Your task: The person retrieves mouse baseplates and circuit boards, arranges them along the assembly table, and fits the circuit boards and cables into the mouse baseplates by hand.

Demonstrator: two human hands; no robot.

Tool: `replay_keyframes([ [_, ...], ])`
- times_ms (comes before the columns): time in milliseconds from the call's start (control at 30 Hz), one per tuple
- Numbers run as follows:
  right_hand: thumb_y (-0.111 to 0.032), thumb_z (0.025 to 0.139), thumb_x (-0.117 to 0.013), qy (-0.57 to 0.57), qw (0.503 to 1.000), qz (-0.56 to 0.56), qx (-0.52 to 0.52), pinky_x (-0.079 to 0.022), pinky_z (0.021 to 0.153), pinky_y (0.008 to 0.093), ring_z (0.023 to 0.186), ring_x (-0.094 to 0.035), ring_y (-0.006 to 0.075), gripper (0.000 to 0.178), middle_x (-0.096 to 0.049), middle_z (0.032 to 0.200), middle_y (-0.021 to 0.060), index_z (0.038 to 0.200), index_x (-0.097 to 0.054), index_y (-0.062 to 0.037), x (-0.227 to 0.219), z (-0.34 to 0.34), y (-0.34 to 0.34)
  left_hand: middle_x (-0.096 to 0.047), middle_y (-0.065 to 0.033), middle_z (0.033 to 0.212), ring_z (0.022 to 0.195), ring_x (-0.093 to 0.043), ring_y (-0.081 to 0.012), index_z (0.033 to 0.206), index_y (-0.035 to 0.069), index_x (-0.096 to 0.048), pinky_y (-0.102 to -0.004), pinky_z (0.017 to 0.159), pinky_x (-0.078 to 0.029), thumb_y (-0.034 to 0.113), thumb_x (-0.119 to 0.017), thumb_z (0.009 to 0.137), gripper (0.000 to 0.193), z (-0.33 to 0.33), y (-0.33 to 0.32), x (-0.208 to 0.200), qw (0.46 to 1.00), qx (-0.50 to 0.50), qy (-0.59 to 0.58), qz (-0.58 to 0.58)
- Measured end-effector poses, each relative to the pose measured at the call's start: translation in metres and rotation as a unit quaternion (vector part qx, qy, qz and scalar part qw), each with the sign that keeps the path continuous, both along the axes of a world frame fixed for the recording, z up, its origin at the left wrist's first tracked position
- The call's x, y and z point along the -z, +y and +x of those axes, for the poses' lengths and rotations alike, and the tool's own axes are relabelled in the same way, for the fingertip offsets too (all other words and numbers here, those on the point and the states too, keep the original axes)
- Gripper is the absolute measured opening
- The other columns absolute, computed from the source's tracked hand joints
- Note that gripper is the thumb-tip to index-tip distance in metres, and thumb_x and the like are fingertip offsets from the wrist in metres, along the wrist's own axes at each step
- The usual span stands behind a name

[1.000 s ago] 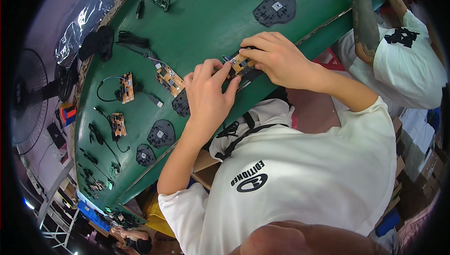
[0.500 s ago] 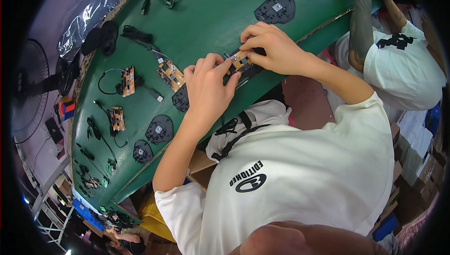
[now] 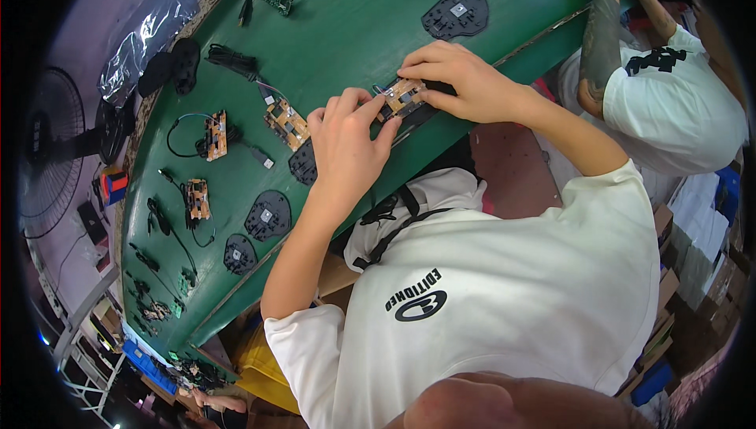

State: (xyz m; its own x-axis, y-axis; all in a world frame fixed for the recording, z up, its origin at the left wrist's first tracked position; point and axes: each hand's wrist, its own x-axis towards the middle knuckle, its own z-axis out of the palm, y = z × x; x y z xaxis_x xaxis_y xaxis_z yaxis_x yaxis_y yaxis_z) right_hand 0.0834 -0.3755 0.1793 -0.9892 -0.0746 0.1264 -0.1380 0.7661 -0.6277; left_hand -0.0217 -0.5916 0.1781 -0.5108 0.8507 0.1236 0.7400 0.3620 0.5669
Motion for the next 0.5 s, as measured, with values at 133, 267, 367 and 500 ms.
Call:
replay_keyframes([
  [133,-0.008,0.086,-0.068,0.036,0.999,0.006,-0.011,-0.044,0.095,0.0417,0.110,-0.056,0.0285,0.027,-0.061,0.115,0.0073,0.113,-0.070,-0.0071,0.002,0.003,-0.004,-0.062,-0.0062,0.099,0.095,-0.059,-0.0245,0.106,0.004,-0.074,-0.0415,0.087,-0.038,0.021,-0.079,0.080,0.032,0.000,-0.002,0.003,1.000,-0.001,-0.004,0.021],
  [267,-0.005,0.085,-0.067,0.035,0.999,0.031,0.015,-0.045,0.094,0.0416,0.109,-0.056,0.0292,0.026,-0.061,0.115,0.0074,0.111,-0.070,-0.0074,0.002,0.005,-0.011,-0.061,-0.0066,0.099,0.094,-0.059,-0.0248,0.107,0.003,-0.074,-0.0415,0.086,-0.038,0.019,-0.079,0.080,0.032,0.001,0.001,0.004,0.999,-0.011,-0.031,0.023],
  [367,-0.003,0.083,-0.067,0.015,0.999,0.027,0.035,-0.045,0.093,0.0420,0.108,-0.056,0.0296,0.025,-0.061,0.115,0.0073,0.108,-0.071,-0.0067,0.000,0.005,-0.014,-0.061,-0.0068,0.099,0.093,-0.059,-0.0249,0.107,0.003,-0.073,-0.0411,0.086,-0.038,0.016,-0.079,0.079,0.032,0.004,0.003,0.003,0.998,-0.018,-0.050,0.014],
  [500,-0.001,0.082,-0.068,0.018,0.998,0.041,0.049,-0.045,0.092,0.0421,0.108,-0.056,0.0296,0.024,-0.061,0.116,0.0073,0.106,-0.071,-0.0057,0.000,0.005,-0.018,-0.060,-0.0072,0.098,0.092,-0.060,-0.0247,0.107,0.002,-0.073,-0.0408,0.087,-0.038,0.015,-0.079,0.078,0.032,0.002,0.006,0.000,0.995,-0.031,-0.100,-0.006],
])
